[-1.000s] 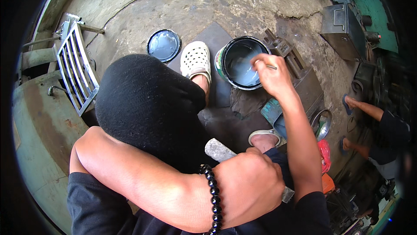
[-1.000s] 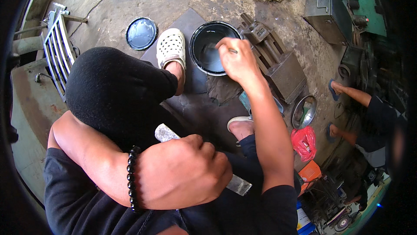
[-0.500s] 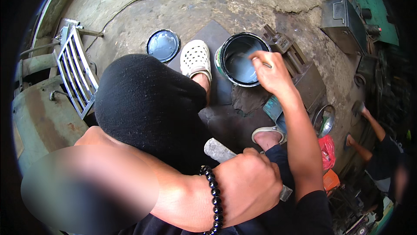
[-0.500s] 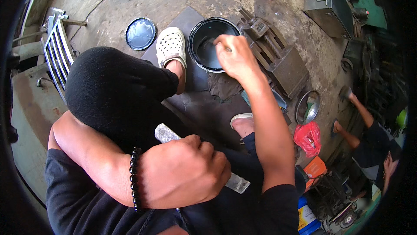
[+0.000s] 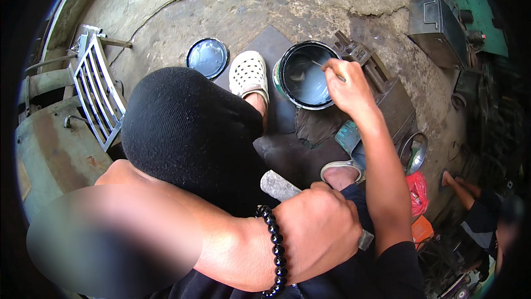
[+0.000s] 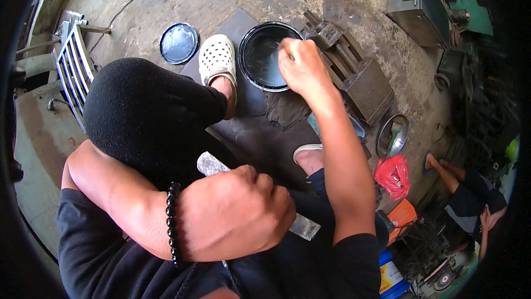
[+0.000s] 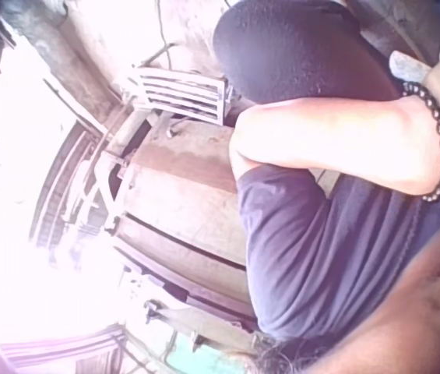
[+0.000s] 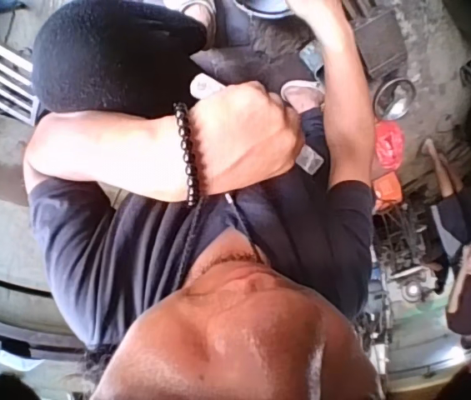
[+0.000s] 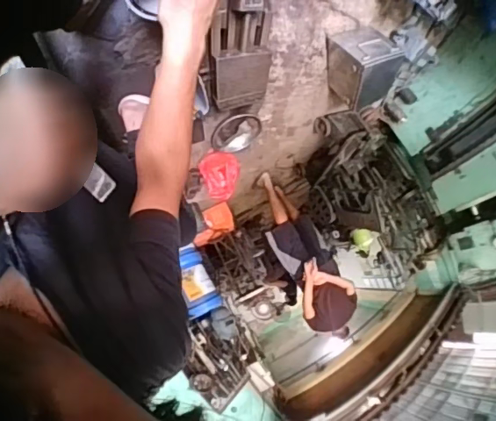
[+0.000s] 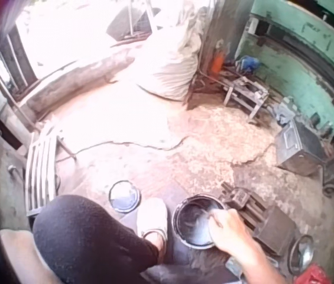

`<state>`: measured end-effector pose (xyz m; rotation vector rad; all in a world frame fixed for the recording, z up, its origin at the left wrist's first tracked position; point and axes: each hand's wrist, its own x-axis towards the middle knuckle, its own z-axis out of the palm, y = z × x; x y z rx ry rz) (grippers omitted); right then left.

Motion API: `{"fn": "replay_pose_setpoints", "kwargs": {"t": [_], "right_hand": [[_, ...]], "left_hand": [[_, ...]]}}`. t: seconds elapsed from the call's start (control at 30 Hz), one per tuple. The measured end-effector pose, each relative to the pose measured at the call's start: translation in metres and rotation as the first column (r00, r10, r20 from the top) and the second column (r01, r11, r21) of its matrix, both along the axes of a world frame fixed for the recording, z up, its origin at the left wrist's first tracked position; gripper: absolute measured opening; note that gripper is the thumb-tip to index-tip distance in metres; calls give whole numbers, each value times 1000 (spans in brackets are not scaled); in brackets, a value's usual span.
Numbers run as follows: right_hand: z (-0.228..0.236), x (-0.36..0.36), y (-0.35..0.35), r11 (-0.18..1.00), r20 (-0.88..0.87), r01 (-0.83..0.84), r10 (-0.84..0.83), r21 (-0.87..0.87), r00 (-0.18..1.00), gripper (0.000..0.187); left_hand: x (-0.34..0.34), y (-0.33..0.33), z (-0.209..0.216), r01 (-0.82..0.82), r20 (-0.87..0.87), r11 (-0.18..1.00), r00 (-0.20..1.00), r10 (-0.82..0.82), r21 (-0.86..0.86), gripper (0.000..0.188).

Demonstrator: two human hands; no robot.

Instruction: The person opens a paint can, stirs the contents with a metal rod, and then closes the can. The person also handles a plastic bag and a bottle during the process.

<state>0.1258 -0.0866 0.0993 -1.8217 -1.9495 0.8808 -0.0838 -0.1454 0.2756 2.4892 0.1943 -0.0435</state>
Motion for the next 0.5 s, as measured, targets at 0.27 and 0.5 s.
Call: {"fn": "replay_pose_setpoints", "kwargs": {"t": [0.27,0.5], "right_hand": [[3,-1,4,982,107,-120,136,-148,985,27],[5,2,4,985,171,-47,76,-163,982,27]], "left_hand": [[-3,2,-1,-4,-18,1000,1000,4,6,15],[-4,0,-2,-34,-9,999,999,34,22,15]]}}
